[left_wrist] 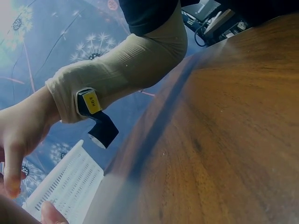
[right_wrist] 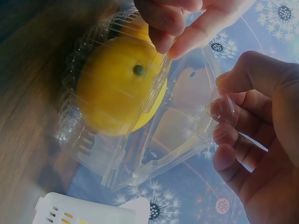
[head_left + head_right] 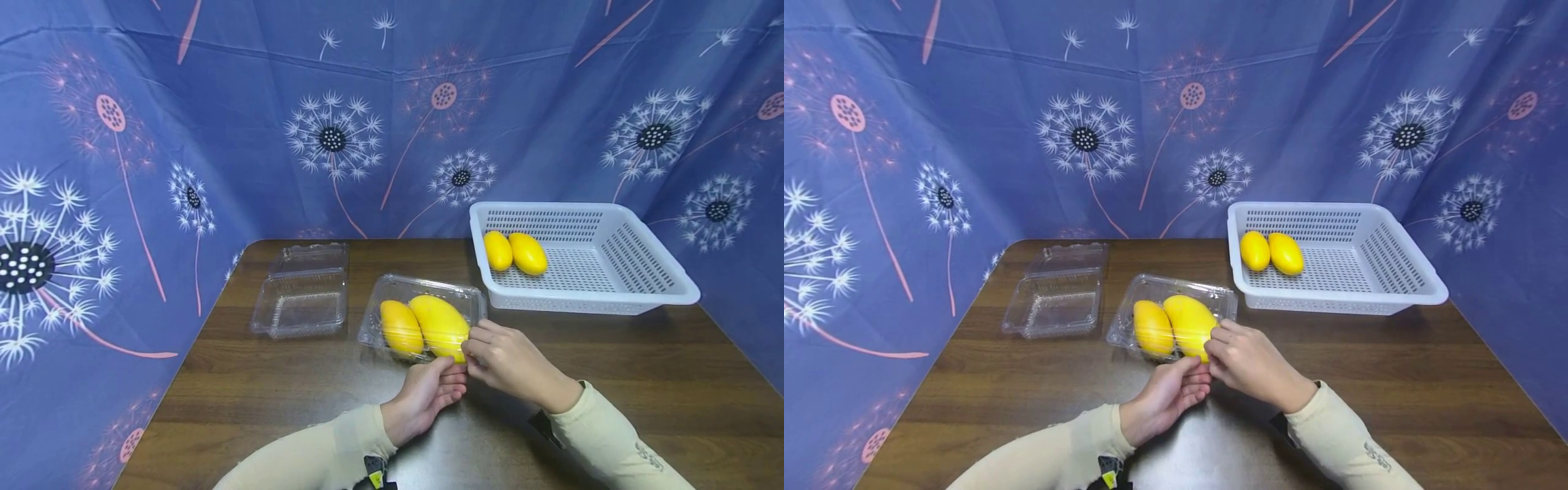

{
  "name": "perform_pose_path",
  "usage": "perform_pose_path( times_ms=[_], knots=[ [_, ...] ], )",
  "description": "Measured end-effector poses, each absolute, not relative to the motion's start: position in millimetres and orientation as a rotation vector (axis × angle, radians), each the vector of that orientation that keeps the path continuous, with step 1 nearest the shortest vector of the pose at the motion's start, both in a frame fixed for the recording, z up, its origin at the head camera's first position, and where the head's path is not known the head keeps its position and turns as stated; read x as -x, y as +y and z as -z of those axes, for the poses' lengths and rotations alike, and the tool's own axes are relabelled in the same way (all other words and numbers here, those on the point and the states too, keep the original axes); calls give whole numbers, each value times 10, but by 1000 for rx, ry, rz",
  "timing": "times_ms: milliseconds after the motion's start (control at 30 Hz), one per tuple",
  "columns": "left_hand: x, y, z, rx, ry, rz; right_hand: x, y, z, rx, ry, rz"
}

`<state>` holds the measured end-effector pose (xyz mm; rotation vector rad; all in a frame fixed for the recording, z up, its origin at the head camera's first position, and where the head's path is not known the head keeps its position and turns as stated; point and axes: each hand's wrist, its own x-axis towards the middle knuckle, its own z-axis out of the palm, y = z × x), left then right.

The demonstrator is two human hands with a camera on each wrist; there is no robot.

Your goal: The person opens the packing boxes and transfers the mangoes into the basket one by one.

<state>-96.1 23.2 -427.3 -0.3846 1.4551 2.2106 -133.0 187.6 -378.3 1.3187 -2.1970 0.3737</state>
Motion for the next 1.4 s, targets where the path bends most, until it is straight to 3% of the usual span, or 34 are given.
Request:
perform_pose_path(
  times_ms=[1400],
  knots=[
    [1001, 2, 4287, 426, 1500, -2220, 1344, 1890, 3782, -1312, -2180, -376]
  ],
)
